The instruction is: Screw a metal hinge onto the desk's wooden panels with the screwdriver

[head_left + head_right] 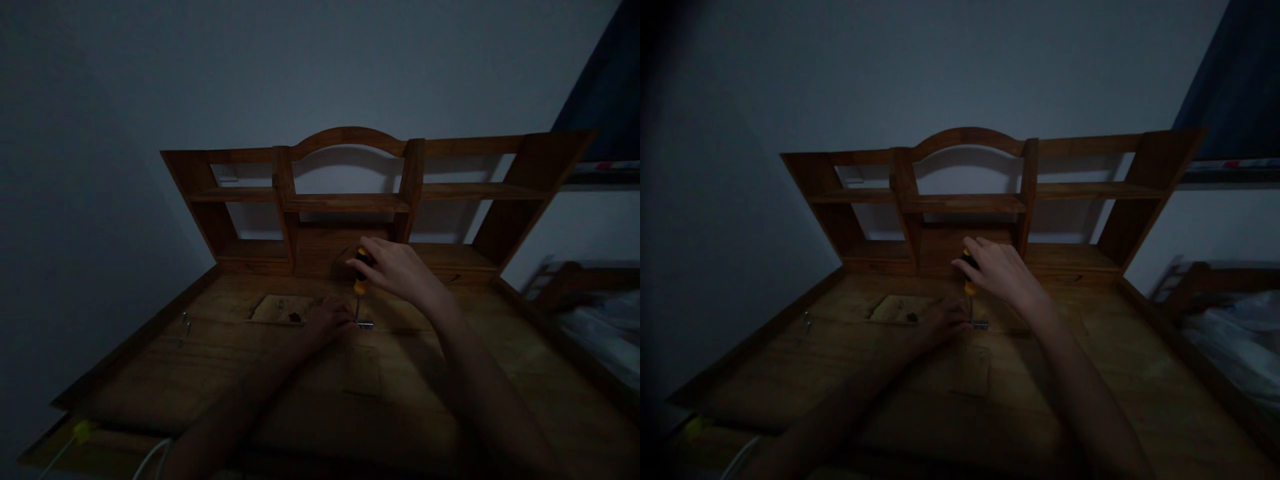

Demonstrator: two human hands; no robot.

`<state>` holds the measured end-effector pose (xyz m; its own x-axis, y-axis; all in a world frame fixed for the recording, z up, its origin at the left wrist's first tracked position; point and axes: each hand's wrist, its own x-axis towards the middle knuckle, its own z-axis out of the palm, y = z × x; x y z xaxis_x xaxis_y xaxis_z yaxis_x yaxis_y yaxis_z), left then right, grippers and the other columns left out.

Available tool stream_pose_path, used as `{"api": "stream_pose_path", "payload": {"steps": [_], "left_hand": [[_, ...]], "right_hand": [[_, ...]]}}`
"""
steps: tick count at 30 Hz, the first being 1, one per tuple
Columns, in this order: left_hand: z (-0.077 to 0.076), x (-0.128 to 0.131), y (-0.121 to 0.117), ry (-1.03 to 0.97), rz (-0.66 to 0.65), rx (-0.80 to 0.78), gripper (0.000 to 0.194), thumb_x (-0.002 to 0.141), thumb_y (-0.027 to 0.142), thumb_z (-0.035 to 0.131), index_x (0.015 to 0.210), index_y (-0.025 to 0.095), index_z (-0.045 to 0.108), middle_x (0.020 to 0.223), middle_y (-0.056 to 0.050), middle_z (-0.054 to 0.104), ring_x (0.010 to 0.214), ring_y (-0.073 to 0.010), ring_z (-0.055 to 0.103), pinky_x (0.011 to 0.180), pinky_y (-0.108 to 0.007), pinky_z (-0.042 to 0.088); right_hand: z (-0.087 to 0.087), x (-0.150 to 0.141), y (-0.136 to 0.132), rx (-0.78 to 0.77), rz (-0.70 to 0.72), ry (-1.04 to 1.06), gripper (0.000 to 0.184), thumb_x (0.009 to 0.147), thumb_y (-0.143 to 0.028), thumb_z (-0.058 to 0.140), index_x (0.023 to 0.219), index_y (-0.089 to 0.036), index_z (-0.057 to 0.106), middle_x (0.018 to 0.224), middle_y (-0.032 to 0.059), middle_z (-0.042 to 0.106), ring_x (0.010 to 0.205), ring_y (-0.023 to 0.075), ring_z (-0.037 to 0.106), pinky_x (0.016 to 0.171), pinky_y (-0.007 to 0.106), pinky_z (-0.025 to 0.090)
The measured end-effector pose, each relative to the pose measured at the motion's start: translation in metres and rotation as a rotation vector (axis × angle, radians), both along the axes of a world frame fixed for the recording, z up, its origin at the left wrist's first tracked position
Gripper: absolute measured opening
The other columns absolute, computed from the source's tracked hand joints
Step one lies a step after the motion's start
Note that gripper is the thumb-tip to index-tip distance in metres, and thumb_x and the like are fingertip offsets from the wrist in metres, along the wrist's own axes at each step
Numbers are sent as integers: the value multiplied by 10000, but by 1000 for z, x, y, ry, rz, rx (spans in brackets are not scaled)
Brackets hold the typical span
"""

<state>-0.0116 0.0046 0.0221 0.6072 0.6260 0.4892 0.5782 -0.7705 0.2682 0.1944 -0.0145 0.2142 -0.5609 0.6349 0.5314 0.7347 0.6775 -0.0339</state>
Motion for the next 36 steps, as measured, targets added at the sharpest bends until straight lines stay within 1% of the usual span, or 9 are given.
{"api": "stream_pose_path", "payload": {"steps": [3, 8, 12, 16, 22, 25, 29, 32, 36], "left_hand": [[2, 1, -1, 0, 4, -9, 218, 949, 374, 584, 937, 213, 731, 1016, -40, 670, 1017, -186, 587, 896, -321, 445], [2, 1, 1, -2, -12, -4, 217, 948, 376, 586, 945, 213, 730, 1004, -35, 673, 1018, -187, 590, 914, -328, 440], [-2, 0, 3, -28, -25, -20, 212, 948, 370, 586, 956, 214, 729, 1017, -39, 668, 1014, -186, 593, 893, -322, 457], [-3, 1, 3, -38, -15, -20, 201, 948, 358, 588, 945, 219, 732, 1011, -39, 669, 1008, -186, 592, 893, -327, 459], [0, 1, 1, -2, 4, -8, 210, 945, 367, 591, 931, 221, 741, 995, -39, 670, 990, -183, 590, 888, -322, 453], [-1, 1, 1, -11, 3, -7, 214, 949, 369, 584, 947, 224, 742, 1012, -38, 666, 1015, -187, 581, 899, -323, 452], [0, 1, 1, -14, -12, -18, 212, 943, 378, 592, 964, 228, 741, 1020, -43, 666, 1030, -196, 577, 917, -340, 448], [1, 0, 0, -13, -11, -25, 205, 944, 370, 592, 953, 230, 742, 1012, -43, 667, 1023, -196, 579, 911, -345, 450], [-1, 0, 1, -8, -12, -21, 208, 953, 360, 579, 964, 223, 736, 1013, -45, 662, 1016, -187, 581, 902, -336, 455]], "right_hand": [[1, 0, -2, 22, -43, -28, 365, 985, -457, 431, 1170, -178, 577, 1096, 105, 670, 974, 276, 652, 825, 373, 481], [1, 4, -1, -13, 86, 25, 468, 964, -264, 438, 1424, -182, 426, 1378, 109, 555, 1216, 250, 562, 1021, 375, 422], [-3, 1, 3, -9, 86, 54, 361, 996, -378, 419, 1301, -209, 511, 1218, 99, 622, 1096, 248, 607, 936, 371, 461], [-4, -1, 5, -15, 28, 55, 411, 963, -523, 453, 1189, -203, 576, 1119, 106, 628, 981, 261, 630, 869, 377, 477], [-3, 3, 5, -124, 217, 102, 452, 936, -269, 496, 1388, -256, 482, 1299, 70, 596, 1179, 239, 576, 1027, 384, 421], [-5, 2, 7, -124, 177, 108, 376, 973, -362, 478, 1325, -242, 533, 1254, 80, 629, 1151, 244, 596, 1011, 399, 438], [-7, 1, 9, -133, 93, 101, 501, 951, -503, 498, 1367, -223, 497, 1281, 121, 609, 1154, 283, 592, 990, 442, 452], [-5, 4, 7, -167, 150, 94, 583, 933, -371, 525, 1482, -251, 368, 1386, 105, 546, 1198, 272, 568, 1016, 432, 437], [-3, 4, 6, -142, 190, 86, 480, 946, -284, 484, 1424, -250, 450, 1348, 80, 582, 1199, 245, 569, 1030, 396, 425]]}}
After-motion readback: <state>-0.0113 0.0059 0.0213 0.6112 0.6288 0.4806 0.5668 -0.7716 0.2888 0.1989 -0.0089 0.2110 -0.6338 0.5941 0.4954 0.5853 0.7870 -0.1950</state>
